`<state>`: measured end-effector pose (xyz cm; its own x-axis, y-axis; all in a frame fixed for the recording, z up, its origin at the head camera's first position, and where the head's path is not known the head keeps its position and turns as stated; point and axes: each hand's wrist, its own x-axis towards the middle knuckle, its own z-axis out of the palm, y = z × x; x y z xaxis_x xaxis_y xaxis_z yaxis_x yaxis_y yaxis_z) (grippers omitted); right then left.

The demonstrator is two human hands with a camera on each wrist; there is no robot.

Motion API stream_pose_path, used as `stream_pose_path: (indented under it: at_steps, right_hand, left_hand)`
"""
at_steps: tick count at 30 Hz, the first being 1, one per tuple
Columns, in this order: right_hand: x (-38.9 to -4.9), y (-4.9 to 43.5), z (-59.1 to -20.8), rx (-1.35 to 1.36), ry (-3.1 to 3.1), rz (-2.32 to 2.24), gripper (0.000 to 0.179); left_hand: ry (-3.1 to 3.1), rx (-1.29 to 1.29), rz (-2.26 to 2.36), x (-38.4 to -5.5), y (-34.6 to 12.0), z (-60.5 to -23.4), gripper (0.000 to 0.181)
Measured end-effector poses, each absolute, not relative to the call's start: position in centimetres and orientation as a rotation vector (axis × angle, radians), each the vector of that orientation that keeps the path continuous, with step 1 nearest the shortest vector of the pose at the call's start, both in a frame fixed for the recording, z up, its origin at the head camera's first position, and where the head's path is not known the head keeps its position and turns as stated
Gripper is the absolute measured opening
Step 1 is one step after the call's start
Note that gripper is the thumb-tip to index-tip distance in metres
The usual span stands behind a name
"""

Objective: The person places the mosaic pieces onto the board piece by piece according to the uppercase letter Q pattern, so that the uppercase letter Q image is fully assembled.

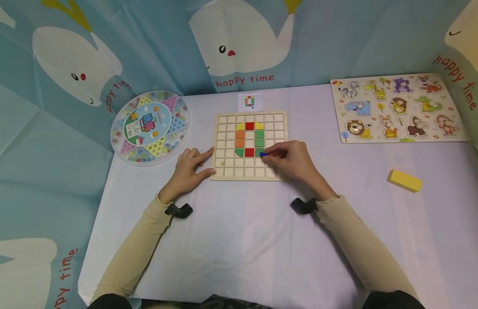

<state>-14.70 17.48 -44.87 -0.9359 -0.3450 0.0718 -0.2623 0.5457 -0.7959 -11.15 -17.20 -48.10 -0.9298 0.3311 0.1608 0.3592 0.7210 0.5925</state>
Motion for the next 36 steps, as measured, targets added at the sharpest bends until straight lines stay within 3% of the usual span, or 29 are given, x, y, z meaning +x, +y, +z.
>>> stream_pose_path:
  at_steps: [36]
  right_hand:
    - [-14.18,16.77,-45.19,-0.62,2.799,-1.098,0.016]
  left_hand:
    - [-2.88,-0.582,-1.002,-11.21,-17.13,-48.13,0.072]
